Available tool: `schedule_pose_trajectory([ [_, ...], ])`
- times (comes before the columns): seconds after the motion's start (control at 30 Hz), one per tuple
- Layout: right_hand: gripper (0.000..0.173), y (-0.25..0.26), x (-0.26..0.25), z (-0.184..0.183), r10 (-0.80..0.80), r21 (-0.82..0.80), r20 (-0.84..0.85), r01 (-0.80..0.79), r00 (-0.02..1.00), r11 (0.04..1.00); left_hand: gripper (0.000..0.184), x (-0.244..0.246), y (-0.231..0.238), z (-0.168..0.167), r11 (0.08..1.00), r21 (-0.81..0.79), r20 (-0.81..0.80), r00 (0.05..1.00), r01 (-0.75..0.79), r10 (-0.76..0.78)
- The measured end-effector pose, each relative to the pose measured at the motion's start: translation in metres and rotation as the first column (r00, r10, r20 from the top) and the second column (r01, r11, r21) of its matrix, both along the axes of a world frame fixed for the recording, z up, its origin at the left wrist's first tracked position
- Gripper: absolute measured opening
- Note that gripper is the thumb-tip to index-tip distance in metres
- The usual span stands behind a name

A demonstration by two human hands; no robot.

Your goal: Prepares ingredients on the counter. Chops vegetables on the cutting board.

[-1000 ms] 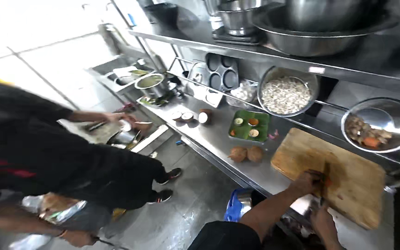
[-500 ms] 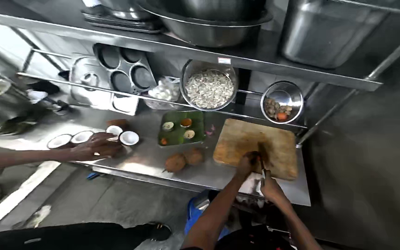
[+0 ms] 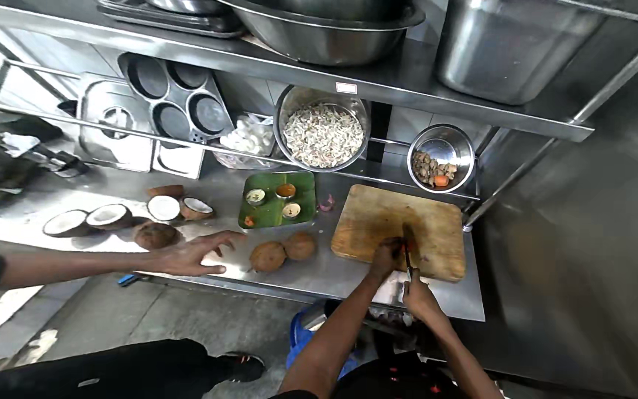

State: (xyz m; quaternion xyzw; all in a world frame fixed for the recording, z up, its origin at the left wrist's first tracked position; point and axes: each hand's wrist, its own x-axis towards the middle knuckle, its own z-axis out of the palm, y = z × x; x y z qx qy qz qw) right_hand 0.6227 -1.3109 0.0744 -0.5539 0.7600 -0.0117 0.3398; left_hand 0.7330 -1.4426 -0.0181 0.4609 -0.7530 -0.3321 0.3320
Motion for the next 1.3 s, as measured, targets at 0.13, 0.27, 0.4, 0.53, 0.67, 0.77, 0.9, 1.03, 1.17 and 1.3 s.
schedule_pose_trajectory([
  [0.13, 0.050, 0.001, 0.003, -0.004, -0.005, 0.002, -0.012, 0.005, 1.000, 1.000, 0.028, 0.000, 0.000, 0.001, 1.000, -0.024, -0.024, 1.000, -0.003, 0.003],
  [0.27, 0.051, 0.004, 0.004, -0.010, -0.005, -0.013, -0.015, 0.005, 1.000, 1.000, 0.030, 0.001, 0.002, 0.010, 1.000, 0.022, 0.002, 1.000, -0.016, 0.016],
  [0.4, 0.052, 0.005, 0.004, -0.018, -0.006, -0.033, -0.027, 0.005, 1.000, 0.999, 0.027, 0.000, 0.002, 0.013, 0.998, 0.054, -0.044, 0.999, -0.024, 0.026],
  [0.53, 0.053, 0.005, -0.001, -0.029, -0.019, -0.052, -0.016, 0.018, 1.000, 0.998, 0.025, 0.001, -0.001, 0.012, 0.998, 0.068, -0.067, 0.998, 0.003, 0.002],
  [0.67, 0.055, 0.005, 0.003, -0.048, -0.045, -0.073, -0.070, 0.040, 0.997, 0.996, 0.022, -0.001, -0.001, 0.007, 0.998, 0.056, -0.054, 0.998, 0.015, -0.012],
  [0.77, 0.057, 0.004, 0.009, -0.051, -0.045, -0.083, -0.107, 0.036, 0.993, 0.996, 0.020, -0.003, -0.003, -0.003, 1.000, 0.001, -0.073, 0.997, -0.002, 0.002],
  [0.9, 0.058, 0.004, 0.005, -0.043, -0.044, -0.084, -0.095, 0.036, 0.994, 0.996, 0.024, -0.004, -0.002, -0.007, 0.999, -0.034, -0.089, 0.996, -0.013, 0.010],
  [1.03, 0.055, -0.004, 0.003, -0.017, -0.039, -0.054, -0.029, 0.038, 0.999, 0.998, 0.029, -0.001, 0.003, -0.001, 0.998, -0.039, -0.109, 0.993, -0.056, 0.052],
  [1.17, 0.050, -0.009, 0.001, 0.003, -0.039, -0.021, 0.000, 0.039, 0.999, 0.999, 0.023, -0.001, 0.002, -0.005, 0.994, -0.089, -0.108, 0.993, -0.063, 0.053],
  [1.3, 0.050, -0.006, -0.001, 0.001, -0.034, -0.020, -0.021, 0.034, 0.999, 0.999, 0.020, -0.006, 0.002, -0.006, 0.987, -0.127, -0.120, 0.989, -0.103, 0.088],
])
